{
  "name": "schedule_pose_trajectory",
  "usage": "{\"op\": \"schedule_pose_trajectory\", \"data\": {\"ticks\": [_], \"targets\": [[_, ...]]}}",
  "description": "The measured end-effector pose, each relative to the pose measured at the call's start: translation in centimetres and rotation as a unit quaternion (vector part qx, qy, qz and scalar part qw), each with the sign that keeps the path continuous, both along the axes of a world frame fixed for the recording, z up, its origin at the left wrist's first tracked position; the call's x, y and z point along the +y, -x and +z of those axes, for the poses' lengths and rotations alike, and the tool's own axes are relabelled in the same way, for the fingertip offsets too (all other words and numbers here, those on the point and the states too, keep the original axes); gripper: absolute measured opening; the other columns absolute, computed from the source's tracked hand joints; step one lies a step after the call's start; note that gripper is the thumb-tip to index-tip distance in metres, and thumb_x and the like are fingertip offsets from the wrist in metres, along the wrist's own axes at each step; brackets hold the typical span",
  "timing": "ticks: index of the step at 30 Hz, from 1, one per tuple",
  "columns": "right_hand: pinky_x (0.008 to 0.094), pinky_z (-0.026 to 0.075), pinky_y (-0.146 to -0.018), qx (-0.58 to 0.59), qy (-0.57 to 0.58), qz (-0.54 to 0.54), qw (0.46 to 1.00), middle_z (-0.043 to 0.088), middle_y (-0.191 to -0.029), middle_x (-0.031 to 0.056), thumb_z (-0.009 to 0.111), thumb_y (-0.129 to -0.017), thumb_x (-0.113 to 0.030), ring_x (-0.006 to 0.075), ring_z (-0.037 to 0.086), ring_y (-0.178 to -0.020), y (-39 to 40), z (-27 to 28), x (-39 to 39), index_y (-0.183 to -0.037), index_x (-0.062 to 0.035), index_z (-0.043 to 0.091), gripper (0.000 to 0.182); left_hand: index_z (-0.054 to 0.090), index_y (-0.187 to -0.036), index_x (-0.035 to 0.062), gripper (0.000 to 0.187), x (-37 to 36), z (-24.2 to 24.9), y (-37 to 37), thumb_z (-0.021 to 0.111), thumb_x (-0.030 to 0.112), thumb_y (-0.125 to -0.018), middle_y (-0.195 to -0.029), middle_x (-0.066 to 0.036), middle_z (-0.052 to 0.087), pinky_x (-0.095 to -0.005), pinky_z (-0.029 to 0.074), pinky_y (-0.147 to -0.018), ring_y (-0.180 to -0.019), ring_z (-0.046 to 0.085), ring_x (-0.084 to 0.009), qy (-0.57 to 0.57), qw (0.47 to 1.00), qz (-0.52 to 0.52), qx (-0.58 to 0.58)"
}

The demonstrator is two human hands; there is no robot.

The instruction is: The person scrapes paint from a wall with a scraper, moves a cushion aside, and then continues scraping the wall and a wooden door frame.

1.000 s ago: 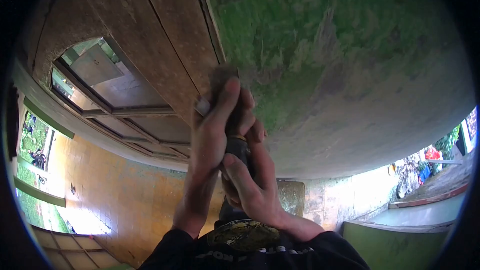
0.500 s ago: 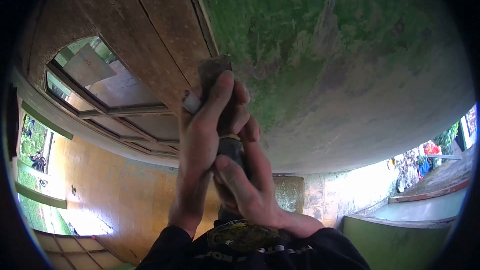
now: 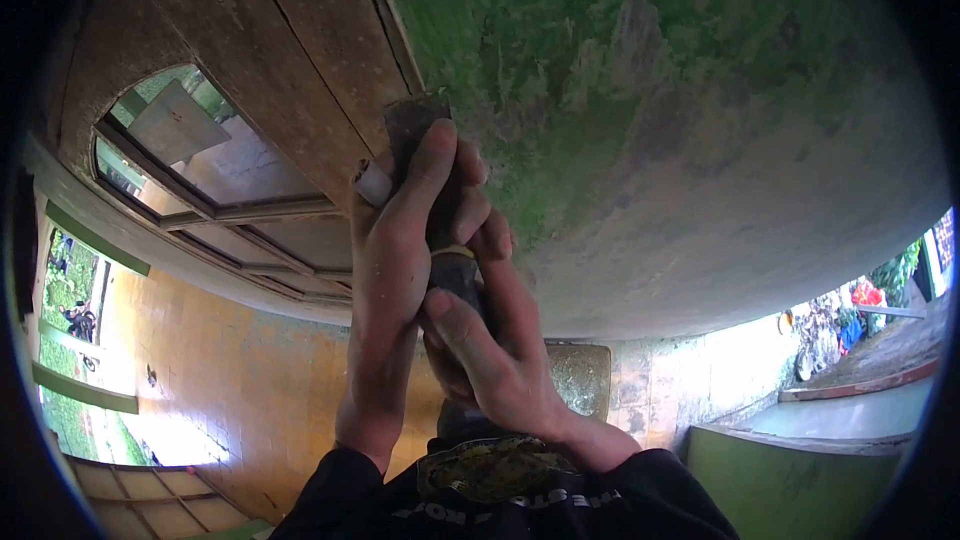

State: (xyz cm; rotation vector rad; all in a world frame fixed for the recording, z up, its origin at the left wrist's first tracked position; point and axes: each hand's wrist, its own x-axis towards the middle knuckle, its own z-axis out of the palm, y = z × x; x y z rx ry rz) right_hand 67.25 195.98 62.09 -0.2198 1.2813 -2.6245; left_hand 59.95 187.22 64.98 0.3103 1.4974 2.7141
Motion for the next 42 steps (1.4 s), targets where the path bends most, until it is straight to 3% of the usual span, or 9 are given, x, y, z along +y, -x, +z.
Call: {"op": "schedule_pose_trajectory", "data": {"ticks": [5, 8, 11, 16, 18, 21, 28, 32, 42], "targets": [[0.0194, 0.028, -0.044, -0.022, -0.034, 0.0, 0.999, 0.047, -0.075, -0.0011, 0.049, -0.095, -0.014, 0.003, 0.037, -0.05, -0.3, -0.3, 0.3, -0.148, -0.0075, 0.017, 0.063, 0.055, -0.077, -0.0005, 0.029, 0.3, -0.8, -0.2, 0.052, 0.021, -0.097, -0.059, -0.003, 0.049, -0.0308, 0.048, -0.046, -0.047, 0.05, -0.0126, -0.005, 1.0, -0.001, -0.011], [0.0191, 0.028, -0.044, -0.018, -0.037, -0.02, 0.999, 0.047, -0.075, -0.0012, 0.05, -0.094, -0.015, 0.0031, 0.037, -0.051, -0.3, -0.5, 0.2, -0.147, -0.0064, 0.018, 0.063, 0.055, -0.083, 0.0036, 0.027, 0.3, -0.8, -0.8, 0.056, 0.027, -0.096, -0.059, -0.002, 0.047, -0.0327, 0.046, -0.048, -0.047, 0.052, -0.0164, 0.026, 0.998, 0.005, -0.05], [0.0193, 0.029, -0.045, 0.032, -0.089, -0.03, 0.995, 0.048, -0.076, -0.0012, 0.051, -0.094, -0.016, 0.0031, 0.039, -0.053, 0.4, -1.8, 0.7, -0.147, -0.0047, 0.019, 0.063, 0.055, -0.083, 0.0032, 0.028, 0.5, -1.4, -0.1, 0.055, 0.028, -0.096, -0.057, -0.002, 0.046, -0.0327, 0.046, -0.048, -0.046, 0.052, -0.0171, 0.004, 1.0, -0.009, -0.009], [0.0195, 0.03, -0.045, 0.004, -0.07, -0.017, 0.997, 0.048, -0.076, -0.0015, 0.049, -0.094, -0.014, 0.0031, 0.039, -0.053, -0.4, -1.7, 0.9, -0.147, -0.0033, 0.02, 0.062, 0.054, -0.082, 0.0035, 0.029, 0.7, -1.9, -0.2, 0.055, 0.029, -0.096, -0.056, -0.002, 0.045, -0.0326, 0.046, -0.049, -0.046, 0.051, -0.0171, 0.018, 1.0, -0.01, -0.01], [0.0197, 0.028, -0.043, 0.073, -0.124, -0.049, 0.988, 0.047, -0.073, -0.0015, 0.048, -0.094, -0.014, 0.0037, 0.037, -0.049, 0.1, -2.2, 1.0, -0.147, -0.004, 0.017, 0.063, 0.054, -0.082, 0.0036, 0.03, 0.9, -1.8, -0.3, 0.054, 0.03, -0.097, -0.056, -0.002, 0.045, -0.0326, 0.046, -0.048, -0.046, 0.052, -0.0171, 0.015, 1.0, 0.004, 0.016], [0.0203, 0.028, -0.042, 0.017, -0.082, -0.027, 0.996, 0.047, -0.073, -0.0013, 0.048, -0.094, -0.014, 0.0041, 0.036, -0.047, 0.6, -0.2, 1.2, -0.148, -0.0042, 0.016, 0.063, 0.053, -0.082, 0.0036, 0.03, 1.1, -0.5, 0.2, 0.053, 0.029, -0.098, -0.055, -0.002, 0.045, -0.0324, 0.046, -0.047, -0.047, 0.051, -0.0165, 0.021, 0.999, 0.001, 0.025], [0.0193, 0.028, -0.042, 0.065, -0.109, -0.089, 0.988, 0.049, -0.076, -0.0005, 0.048, -0.095, -0.015, 0.0031, 0.038, -0.049, 0.7, -1.8, 0.8, -0.147, -0.006, 0.017, 0.061, 0.054, -0.075, 0.0016, 0.032, 1.3, -1.2, 0.9, 0.054, 0.025, -0.097, -0.052, -0.002, 0.046, -0.0303, 0.048, -0.045, -0.046, 0.053, -0.0139, -0.025, 0.998, -0.027, 0.05], [0.0188, 0.029, -0.044, 0.038, -0.053, -0.051, 0.997, 0.05, -0.079, 0.0003, 0.048, -0.094, -0.011, 0.003, 0.04, -0.052, -0.2, 0.6, 1.2, -0.146, -0.003, 0.017, 0.06, 0.053, -0.08, 0.0042, 0.033, 1.4, 0.8, 0.4, 0.051, 0.031, -0.098, -0.054, -0.002, 0.044, -0.032, 0.045, -0.05, -0.046, 0.052, -0.0174, 0.019, 0.998, -0.034, 0.04], [0.0189, 0.029, -0.046, 0.064, -0.091, -0.074, 0.991, 0.05, -0.074, -0.0004, 0.045, -0.093, -0.009, 0.0032, 0.041, -0.051, 0.2, 0.7, 1.7, -0.145, -0.0061, 0.014, 0.06, 0.055, -0.076, 0.0028, 0.037, 2.3, 0.4, 0.9, 0.052, 0.034, -0.097, -0.052, -0.002, 0.045, -0.0311, 0.046, -0.047, -0.045, 0.053, -0.0164, -0.022, 0.996, -0.086, 0.002]]}}
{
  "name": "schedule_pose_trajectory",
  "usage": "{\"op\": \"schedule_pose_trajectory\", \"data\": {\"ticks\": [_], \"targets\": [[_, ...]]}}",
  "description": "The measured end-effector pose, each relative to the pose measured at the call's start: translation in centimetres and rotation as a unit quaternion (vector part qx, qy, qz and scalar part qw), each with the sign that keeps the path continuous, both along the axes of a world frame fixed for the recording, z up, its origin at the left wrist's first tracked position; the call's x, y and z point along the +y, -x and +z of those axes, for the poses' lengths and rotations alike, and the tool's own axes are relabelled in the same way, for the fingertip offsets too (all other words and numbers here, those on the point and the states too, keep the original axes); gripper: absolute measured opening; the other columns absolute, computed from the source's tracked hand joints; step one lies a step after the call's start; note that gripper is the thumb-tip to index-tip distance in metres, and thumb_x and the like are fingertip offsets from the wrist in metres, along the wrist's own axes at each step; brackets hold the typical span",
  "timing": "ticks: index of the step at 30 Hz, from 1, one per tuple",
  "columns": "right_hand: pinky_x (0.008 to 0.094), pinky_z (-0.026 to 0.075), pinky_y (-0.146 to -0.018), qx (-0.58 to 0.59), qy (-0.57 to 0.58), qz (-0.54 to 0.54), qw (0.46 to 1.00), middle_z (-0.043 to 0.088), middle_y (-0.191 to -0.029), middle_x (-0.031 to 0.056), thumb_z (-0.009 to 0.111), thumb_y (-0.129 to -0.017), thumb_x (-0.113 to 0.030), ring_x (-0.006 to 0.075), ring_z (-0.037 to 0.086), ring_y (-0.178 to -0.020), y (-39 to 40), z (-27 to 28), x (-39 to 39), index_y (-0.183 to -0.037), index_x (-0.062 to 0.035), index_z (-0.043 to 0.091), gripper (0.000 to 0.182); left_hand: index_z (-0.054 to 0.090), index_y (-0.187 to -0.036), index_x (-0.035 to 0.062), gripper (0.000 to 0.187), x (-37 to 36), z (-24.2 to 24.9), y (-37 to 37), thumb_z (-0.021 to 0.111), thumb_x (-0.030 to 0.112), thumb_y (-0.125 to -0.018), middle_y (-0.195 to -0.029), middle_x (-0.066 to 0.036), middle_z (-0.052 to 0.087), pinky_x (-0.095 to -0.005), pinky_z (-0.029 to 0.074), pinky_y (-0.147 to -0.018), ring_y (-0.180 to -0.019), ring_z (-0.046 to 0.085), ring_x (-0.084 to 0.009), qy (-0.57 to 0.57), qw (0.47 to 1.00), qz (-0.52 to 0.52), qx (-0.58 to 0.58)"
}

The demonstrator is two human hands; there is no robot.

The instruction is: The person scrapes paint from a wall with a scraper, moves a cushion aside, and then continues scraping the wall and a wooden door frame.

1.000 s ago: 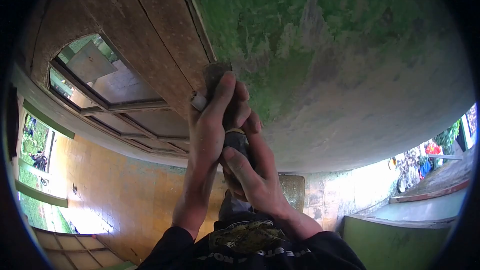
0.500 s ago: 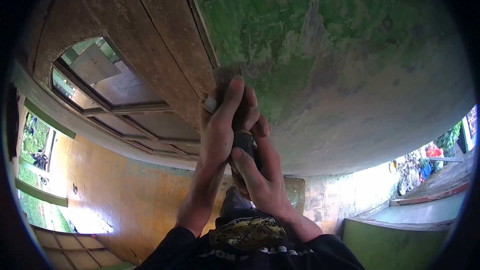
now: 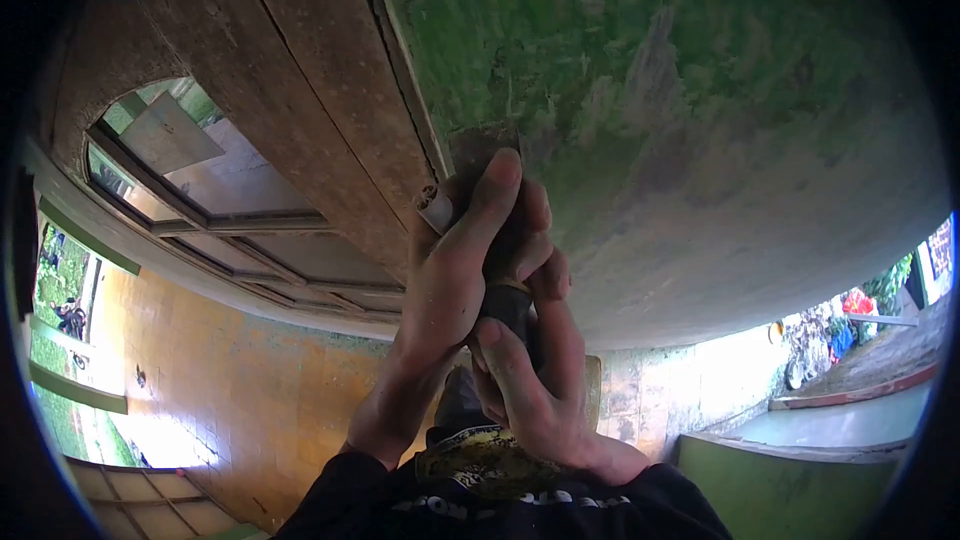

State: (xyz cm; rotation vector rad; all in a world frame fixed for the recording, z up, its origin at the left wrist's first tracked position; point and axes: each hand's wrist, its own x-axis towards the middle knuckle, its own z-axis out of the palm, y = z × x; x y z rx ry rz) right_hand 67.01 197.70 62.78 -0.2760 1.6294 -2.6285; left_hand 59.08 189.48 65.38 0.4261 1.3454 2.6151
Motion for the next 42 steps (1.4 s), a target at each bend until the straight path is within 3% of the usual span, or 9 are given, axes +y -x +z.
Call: {"op": "schedule_pose_trajectory", "data": {"ticks": [8, 11, 14, 17, 19, 23, 25, 28, 42], "targets": [[0.0195, 0.031, -0.047, -0.004, -0.026, -0.034, 0.999, 0.05, -0.075, 0.0015, 0.046, -0.091, -0.005, 0.0044, 0.043, -0.053, -0.7, 0.3, -0.3, -0.137, -0.0007, 0.021, 0.053, 0.055, -0.075, 0.0013, 0.04, 0.0, -0.4, -0.5, 0.05, 0.034, -0.098, -0.053, -0.002, 0.047, -0.0301, 0.045, -0.042, -0.045, 0.053, -0.0153, -0.035, 0.995, -0.046, -0.076], [0.0194, 0.032, -0.047, -0.012, -0.029, -0.032, 0.999, 0.05, -0.076, 0.002, 0.047, -0.091, -0.006, 0.005, 0.044, -0.053, -0.5, -0.8, 0.2, -0.138, -0.0005, 0.021, 0.054, 0.055, -0.077, 0.0059, 0.042, 0.0, 0.0, -0.9, 0.05, 0.042, -0.097, -0.05, -0.001, 0.041, -0.0338, 0.046, -0.049, -0.044, 0.05, -0.0171, -0.026, 0.994, -0.059, -0.093], [0.0193, 0.032, -0.047, -0.001, -0.027, -0.016, 1.0, 0.051, -0.076, 0.0023, 0.047, -0.092, -0.007, 0.0053, 0.045, -0.053, -0.4, -1.0, 0.3, -0.139, -0.0001, 0.02, 0.055, 0.055, -0.076, 0.0066, 0.044, 0.3, -0.3, -0.1, 0.048, 0.044, -0.097, -0.05, 0.0, 0.041, -0.0339, 0.046, -0.049, -0.043, 0.05, -0.0174, 0.028, 0.999, 0.0, -0.036], [0.0194, 0.032, -0.048, -0.002, -0.027, -0.037, 0.999, 0.051, -0.077, 0.0023, 0.047, -0.092, -0.006, 0.0052, 0.045, -0.054, -0.9, -1.1, 0.2, -0.14, 0.0008, 0.02, 0.055, 0.054, -0.076, 0.0067, 0.043, 0.2, 0.6, -0.2, 0.047, 0.044, -0.098, -0.05, 0.0, 0.041, -0.0338, 0.046, -0.049, -0.043, 0.051, -0.0173, 0.021, 1.0, -0.017, 0.0], [0.0194, 0.033, -0.049, -0.004, -0.028, -0.051, 0.998, 0.051, -0.078, 0.0023, 0.047, -0.093, -0.006, 0.0052, 0.045, -0.055, -1.2, -1.0, 0.0, -0.14, 0.0013, 0.021, 0.055, 0.054, -0.074, 0.002, 0.038, 0.2, 1.1, -0.4, 0.052, 0.031, -0.098, -0.054, -0.002, 0.047, -0.0308, 0.047, -0.045, -0.046, 0.05, -0.0119, -0.074, 0.994, -0.053, -0.052], [0.0194, 0.033, -0.049, 0.029, -0.051, -0.067, 0.996, 0.051, -0.079, 0.0023, 0.047, -0.093, -0.005, 0.005, 0.044, -0.055, -1.0, -0.8, -0.2, -0.14, 0.0025, 0.024, 0.053, 0.054, -0.074, 0.0022, 0.038, 0.2, -0.3, -0.4, 0.052, 0.032, -0.098, -0.056, -0.003, 0.048, -0.0318, 0.048, -0.047, -0.046, 0.049, -0.0119, -0.056, 0.994, -0.069, -0.059], [0.0194, 0.033, -0.049, 0.046, -0.065, -0.07, 0.994, 0.051, -0.079, 0.0024, 0.047, -0.093, -0.004, 0.0049, 0.044, -0.055, -1.0, -1.0, 0.0, -0.139, 0.0032, 0.026, 0.051, 0.054, -0.078, 0.0073, 0.041, 0.1, -0.2, -0.5, 0.049, 0.044, -0.097, -0.052, 0.001, 0.04, -0.0351, 0.048, -0.056, -0.045, 0.05, -0.0158, -0.012, 0.997, -0.051, -0.048], [0.0197, 0.032, -0.048, -0.005, -0.029, -0.04, 0.999, 0.051, -0.078, 0.0016, 0.047, -0.092, -0.003, 0.0041, 0.042, -0.054, -0.6, -1.1, 0.1, -0.136, 0.0033, 0.031, 0.047, 0.054, -0.074, 0.0025, 0.037, 0.3, -0.6, -0.5, 0.053, 0.032, -0.097, -0.058, -0.003, 0.049, -0.033, 0.05, -0.048, -0.047, 0.048, -0.0117, -0.059, 0.996, -0.038, -0.061], [0.0191, 0.032, -0.045, -0.008, -0.03, -0.047, 0.998, 0.05, -0.075, 0.0006, 0.047, -0.093, -0.006, 0.0037, 0.042, -0.051, -0.7, -0.6, -0.1, -0.14, 0.0022, 0.027, 0.051, 0.053, -0.075, 0.0033, 0.037, 0.0, -0.3, -0.1, 0.051, 0.032, -0.098, -0.059, -0.002, 0.049, -0.0319, 0.049, -0.046, -0.046, 0.048, -0.0106, -0.035, 0.999, -0.034, -0.016]]}}
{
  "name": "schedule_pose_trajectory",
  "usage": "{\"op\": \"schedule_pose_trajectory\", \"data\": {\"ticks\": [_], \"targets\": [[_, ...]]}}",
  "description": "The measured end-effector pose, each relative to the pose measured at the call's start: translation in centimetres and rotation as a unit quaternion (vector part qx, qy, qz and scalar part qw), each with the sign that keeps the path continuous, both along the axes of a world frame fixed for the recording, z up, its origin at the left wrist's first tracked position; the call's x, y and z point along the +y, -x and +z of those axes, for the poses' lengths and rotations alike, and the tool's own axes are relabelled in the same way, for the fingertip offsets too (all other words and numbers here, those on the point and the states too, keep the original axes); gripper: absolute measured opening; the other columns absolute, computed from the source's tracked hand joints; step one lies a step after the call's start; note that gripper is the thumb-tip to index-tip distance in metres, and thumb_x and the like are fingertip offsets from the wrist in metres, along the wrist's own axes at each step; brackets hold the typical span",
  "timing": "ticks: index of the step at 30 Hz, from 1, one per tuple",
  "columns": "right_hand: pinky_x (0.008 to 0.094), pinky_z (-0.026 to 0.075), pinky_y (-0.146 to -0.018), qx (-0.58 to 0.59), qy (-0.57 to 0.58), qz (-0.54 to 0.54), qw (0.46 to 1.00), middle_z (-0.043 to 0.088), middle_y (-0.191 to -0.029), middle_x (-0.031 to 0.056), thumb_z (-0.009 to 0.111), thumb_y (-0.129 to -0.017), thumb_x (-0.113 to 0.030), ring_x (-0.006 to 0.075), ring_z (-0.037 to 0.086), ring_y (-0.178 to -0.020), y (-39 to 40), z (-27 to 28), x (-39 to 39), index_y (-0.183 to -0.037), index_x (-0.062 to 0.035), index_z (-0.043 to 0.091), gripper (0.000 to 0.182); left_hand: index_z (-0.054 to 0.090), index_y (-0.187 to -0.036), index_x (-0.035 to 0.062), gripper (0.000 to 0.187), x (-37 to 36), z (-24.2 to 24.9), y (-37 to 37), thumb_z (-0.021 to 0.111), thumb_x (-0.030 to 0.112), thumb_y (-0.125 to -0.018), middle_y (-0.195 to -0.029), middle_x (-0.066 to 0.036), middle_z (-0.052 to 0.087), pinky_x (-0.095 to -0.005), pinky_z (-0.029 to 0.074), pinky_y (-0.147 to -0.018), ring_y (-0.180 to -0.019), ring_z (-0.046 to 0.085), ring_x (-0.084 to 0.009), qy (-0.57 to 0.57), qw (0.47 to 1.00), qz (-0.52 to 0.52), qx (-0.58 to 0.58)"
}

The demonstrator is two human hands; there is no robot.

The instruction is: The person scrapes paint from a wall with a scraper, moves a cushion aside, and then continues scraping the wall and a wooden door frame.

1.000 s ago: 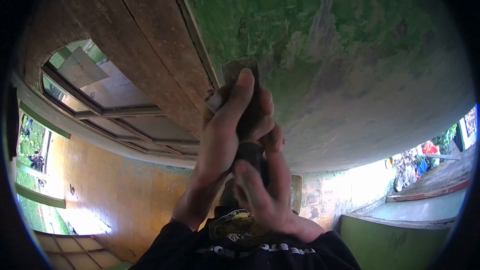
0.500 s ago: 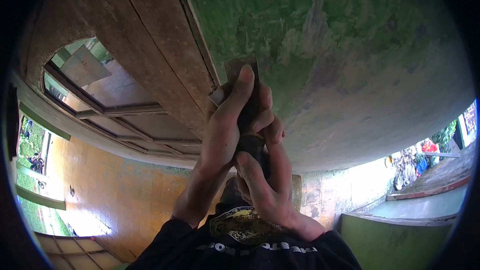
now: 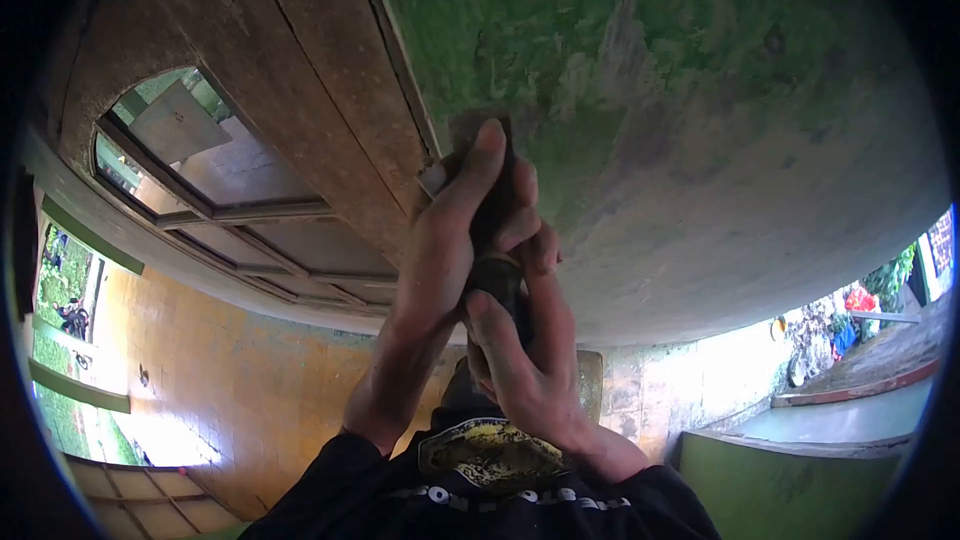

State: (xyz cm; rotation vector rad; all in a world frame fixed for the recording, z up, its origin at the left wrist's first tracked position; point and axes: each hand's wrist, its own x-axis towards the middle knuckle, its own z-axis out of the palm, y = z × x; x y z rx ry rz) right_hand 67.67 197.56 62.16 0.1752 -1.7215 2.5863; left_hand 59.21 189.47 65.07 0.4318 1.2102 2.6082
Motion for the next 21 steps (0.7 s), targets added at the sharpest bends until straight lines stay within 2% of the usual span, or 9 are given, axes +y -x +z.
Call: {"op": "schedule_pose_trajectory", "data": {"ticks": [5, 7, 10, 13, 16, 17, 19, 21], "targets": [[0.0193, 0.033, -0.045, 0.003, 0.004, 0.001, 1.0, 0.05, -0.074, 0.0004, 0.047, -0.093, -0.006, 0.0039, 0.043, -0.052, -0.1, -1.0, -0.4, -0.142, 0.0034, 0.025, 0.054, 0.053, -0.075, 0.0037, 0.037, 0.0, -0.2, -0.5, 0.051, 0.032, -0.098, -0.058, -0.003, 0.048, -0.032, 0.049, -0.045, -0.045, 0.048, -0.0114, 0.017, 0.999, 0.023, -0.03], [0.0193, 0.033, -0.046, 0.029, -0.017, -0.023, 0.999, 0.05, -0.076, 0.0009, 0.048, -0.093, -0.005, 0.004, 0.044, -0.054, 0.2, -1.2, -0.1, -0.143, 0.0032, 0.025, 0.055, 0.053, -0.078, 0.0076, 0.037, 0.2, -0.3, -0.3, 0.053, 0.04, -0.096, -0.054, 0.0, 0.041, -0.0341, 0.046, -0.051, -0.044, 0.048, -0.0165, 0.035, 0.999, 0.02, -0.023], [0.0195, 0.034, -0.048, 0.001, 0.005, 0.006, 1.0, 0.051, -0.081, 0.0019, 0.047, -0.093, -0.003, 0.0041, 0.045, -0.057, -0.1, 0.1, 0.0, -0.143, 0.0037, 0.023, 0.056, 0.053, -0.079, 0.0077, 0.037, 0.0, 2.2, -0.5, 0.053, 0.04, -0.096, -0.055, 0.0, 0.042, -0.0341, 0.047, -0.051, -0.044, 0.048, -0.0161, 0.024, 0.999, 0.048, 0.0], [0.0197, 0.035, -0.048, 0.016, 0.007, 0.006, 1.0, 0.051, -0.081, 0.0019, 0.046, -0.093, -0.002, 0.0043, 0.045, -0.058, 0.0, -0.2, -0.5, -0.143, 0.0033, 0.022, 0.057, 0.053, -0.075, 0.0036, 0.036, 0.0, -0.6, -0.3, 0.052, 0.032, -0.098, -0.057, -0.003, 0.049, -0.0325, 0.049, -0.045, -0.045, 0.047, -0.0116, 0.016, 1.0, 0.003, -0.019], [0.0202, 0.035, -0.049, 0.009, 0.007, -0.006, 1.0, 0.05, -0.081, 0.0015, 0.045, -0.093, -0.003, 0.0047, 0.045, -0.057, -0.1, -0.7, -0.4, -0.143, 0.0031, 0.021, 0.056, 0.053, -0.074, 0.0035, 0.038, 0.1, 1.5, -1.0, 0.051, 0.032, -0.098, -0.055, -0.002, 0.047, -0.0326, 0.048, -0.045, -0.044, 0.047, -0.0123, -0.018, 0.997, 0.027, -0.077], [0.0205, 0.035, -0.049, 0.012, 0.0, 0.006, 1.0, 0.049, -0.08, 0.0013, 0.046, -0.093, -0.003, 0.0049, 0.045, -0.057, -0.3, -0.6, -0.4, -0.143, 0.0029, 0.021, 0.056, 0.053, -0.074, 0.0035, 0.038, 0.0, 0.7, -1.1, 0.051, 0.032, -0.098, -0.055, -0.002, 0.047, -0.0326, 0.048, -0.045, -0.044, 0.047, -0.0123, -0.015, 0.996, 0.028, -0.084], [0.0208, 0.036, -0.05, -0.003, 0.011, 0.025, 1.0, 0.049, -0.08, 0.0012, 0.046, -0.093, -0.004, 0.0051, 0.044, -0.058, -0.4, -0.5, -0.2, -0.143, 0.003, 0.021, 0.056, 0.053, -0.079, 0.0082, 0.036, 0.0, -0.8, -0.3, 0.052, 0.039, -0.097, -0.053, 0.001, 0.04, -0.0353, 0.046, -0.052, -0.044, 0.049, -0.0178, 0.056, 0.998, 0.034, -0.023], [0.0211, 0.036, -0.05, -0.011, 0.025, 0.035, 0.999, 0.049, -0.08, 0.0011, 0.046, -0.093, -0.005, 0.0052, 0.044, -0.058, 0.0, -0.5, -0.1, -0.143, 0.0031, 0.021, 0.056, 0.053, -0.079, 0.0076, 0.036, -0.4, 0.3, -0.4, 0.051, 0.039, -0.097, -0.052, 0.001, 0.039, -0.0352, 0.046, -0.052, -0.043, 0.049, -0.0181, 0.055, 0.998, 0.017, -0.022]]}}
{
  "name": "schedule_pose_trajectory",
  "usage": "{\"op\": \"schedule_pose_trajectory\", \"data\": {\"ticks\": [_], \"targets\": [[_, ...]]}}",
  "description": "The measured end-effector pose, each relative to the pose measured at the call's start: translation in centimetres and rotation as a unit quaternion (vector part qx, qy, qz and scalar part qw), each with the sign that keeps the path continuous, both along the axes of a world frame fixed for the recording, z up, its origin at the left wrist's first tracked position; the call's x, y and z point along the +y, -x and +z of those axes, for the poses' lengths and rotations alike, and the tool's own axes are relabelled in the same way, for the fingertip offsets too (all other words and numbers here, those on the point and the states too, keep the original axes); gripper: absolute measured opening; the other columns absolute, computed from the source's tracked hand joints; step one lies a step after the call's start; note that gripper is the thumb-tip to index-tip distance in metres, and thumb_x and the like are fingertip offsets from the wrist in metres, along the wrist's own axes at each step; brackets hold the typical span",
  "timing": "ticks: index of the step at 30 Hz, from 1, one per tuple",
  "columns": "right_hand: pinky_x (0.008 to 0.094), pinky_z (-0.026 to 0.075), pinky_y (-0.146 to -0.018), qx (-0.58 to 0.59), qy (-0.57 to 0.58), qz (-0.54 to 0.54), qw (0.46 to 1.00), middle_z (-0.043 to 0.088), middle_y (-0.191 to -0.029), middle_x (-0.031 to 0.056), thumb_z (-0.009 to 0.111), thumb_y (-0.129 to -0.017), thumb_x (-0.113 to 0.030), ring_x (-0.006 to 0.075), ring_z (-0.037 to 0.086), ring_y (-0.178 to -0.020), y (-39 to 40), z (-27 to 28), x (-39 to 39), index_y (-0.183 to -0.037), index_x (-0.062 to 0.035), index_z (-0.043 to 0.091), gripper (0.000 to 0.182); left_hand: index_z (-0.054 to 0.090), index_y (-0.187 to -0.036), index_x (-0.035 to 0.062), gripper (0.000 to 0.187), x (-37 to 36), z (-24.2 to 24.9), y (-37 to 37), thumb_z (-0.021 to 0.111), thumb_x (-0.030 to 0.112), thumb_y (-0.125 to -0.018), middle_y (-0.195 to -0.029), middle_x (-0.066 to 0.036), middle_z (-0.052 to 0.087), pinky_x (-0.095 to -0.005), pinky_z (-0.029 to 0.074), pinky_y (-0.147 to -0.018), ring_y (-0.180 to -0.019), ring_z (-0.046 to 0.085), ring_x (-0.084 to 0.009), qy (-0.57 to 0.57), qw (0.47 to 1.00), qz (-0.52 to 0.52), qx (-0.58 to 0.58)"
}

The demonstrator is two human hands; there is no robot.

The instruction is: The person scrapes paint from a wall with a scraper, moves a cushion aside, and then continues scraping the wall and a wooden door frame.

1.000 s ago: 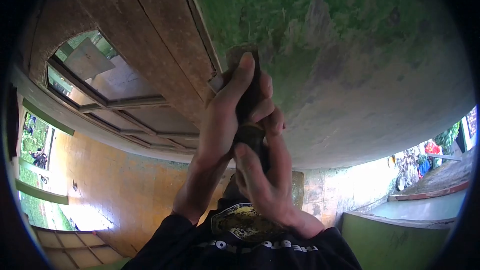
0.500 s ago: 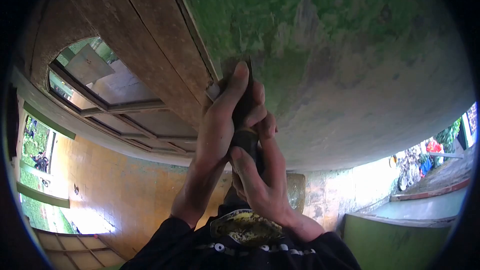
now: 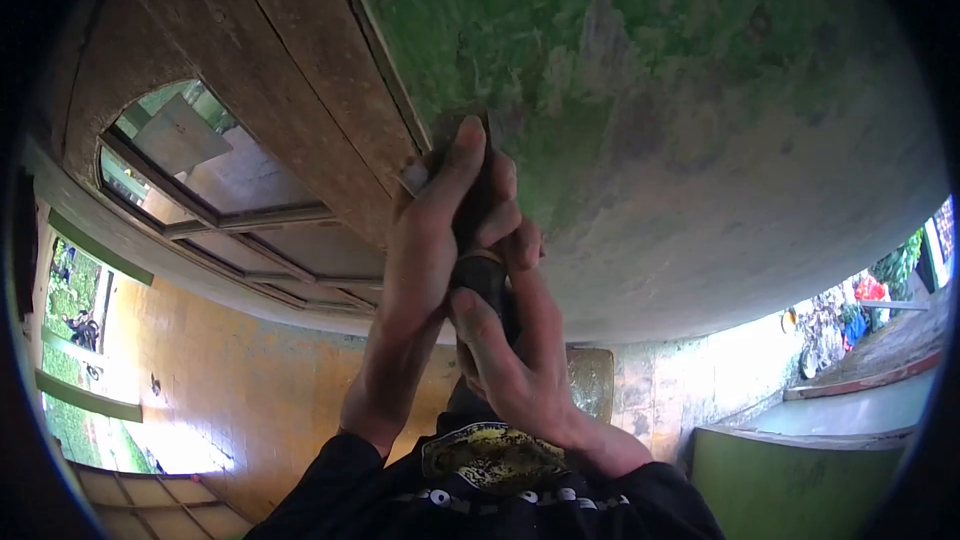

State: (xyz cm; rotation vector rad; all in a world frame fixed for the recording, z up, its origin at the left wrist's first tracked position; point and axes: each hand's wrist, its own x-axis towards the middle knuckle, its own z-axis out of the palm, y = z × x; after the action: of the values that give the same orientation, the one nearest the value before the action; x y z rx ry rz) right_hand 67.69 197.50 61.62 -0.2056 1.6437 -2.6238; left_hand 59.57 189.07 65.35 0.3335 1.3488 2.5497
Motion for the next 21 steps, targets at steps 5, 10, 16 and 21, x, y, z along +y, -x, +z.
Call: {"op": "schedule_pose_trajectory", "data": {"ticks": [5, 10, 16, 21], "targets": [[0.0192, 0.033, -0.046, 0.001, 0.007, 0.0, 1.0, 0.05, -0.083, 0.0016, 0.046, -0.093, -0.006, 0.0036, 0.042, -0.054, -0.1, -0.1, -0.1, -0.144, 0.0022, 0.021, 0.057, 0.052, -0.079, 0.007, 0.038, -0.1, -0.4, 0.4, 0.05, 0.04, -0.097, -0.052, 0.0, 0.039, -0.0348, 0.046, -0.052, -0.043, 0.05, -0.0189, 0.018, 0.999, -0.003, 0.031], [0.019, 0.032, -0.044, 0.025, -0.002, -0.024, 0.999, 0.051, -0.083, 0.0016, 0.047, -0.094, -0.007, 0.0035, 0.042, -0.052, 0.0, -0.5, -0.6, -0.144, 0.0016, 0.022, 0.056, 0.052, -0.078, 0.0062, 0.039, -0.1, -1.0, 0.5, 0.051, 0.04, -0.097, -0.053, 0.0, 0.04, -0.0341, 0.046, -0.051, -0.044, 0.051, -0.0193, 0.021, 0.999, 0.0, 0.033], [0.0197, 0.032, -0.043, 0.013, 0.004, 0.006, 1.0, 0.05, -0.08, 0.0016, 0.047, -0.094, -0.007, 0.0036, 0.043, -0.051, 0.2, 0.2, -0.2, -0.143, -0.0004, 0.024, 0.055, 0.052, -0.079, 0.0067, 0.038, -0.4, 0.0, 0.1, 0.053, 0.041, -0.096, -0.054, -0.001, 0.041, -0.0345, 0.046, -0.053, -0.046, 0.05, -0.0184, 0.02, 0.999, -0.001, 0.029], [0.018, 0.033, -0.046, 0.063, -0.046, -0.053, 0.996, 0.052, -0.086, 0.0019, 0.049, -0.093, -0.006, 0.0028, 0.044, -0.058, 0.3, 0.0, -1.0, -0.143, 0.003, 0.025, 0.056, 0.053, -0.079, 0.0076, 0.036, -0.5, 0.2, 0.1, 0.054, 0.039, -0.096, -0.054, 0.0, 0.041, -0.0355, 0.047, -0.053, -0.045, 0.049, -0.0181, 0.01, 1.0, 0.006, 0.015]]}}
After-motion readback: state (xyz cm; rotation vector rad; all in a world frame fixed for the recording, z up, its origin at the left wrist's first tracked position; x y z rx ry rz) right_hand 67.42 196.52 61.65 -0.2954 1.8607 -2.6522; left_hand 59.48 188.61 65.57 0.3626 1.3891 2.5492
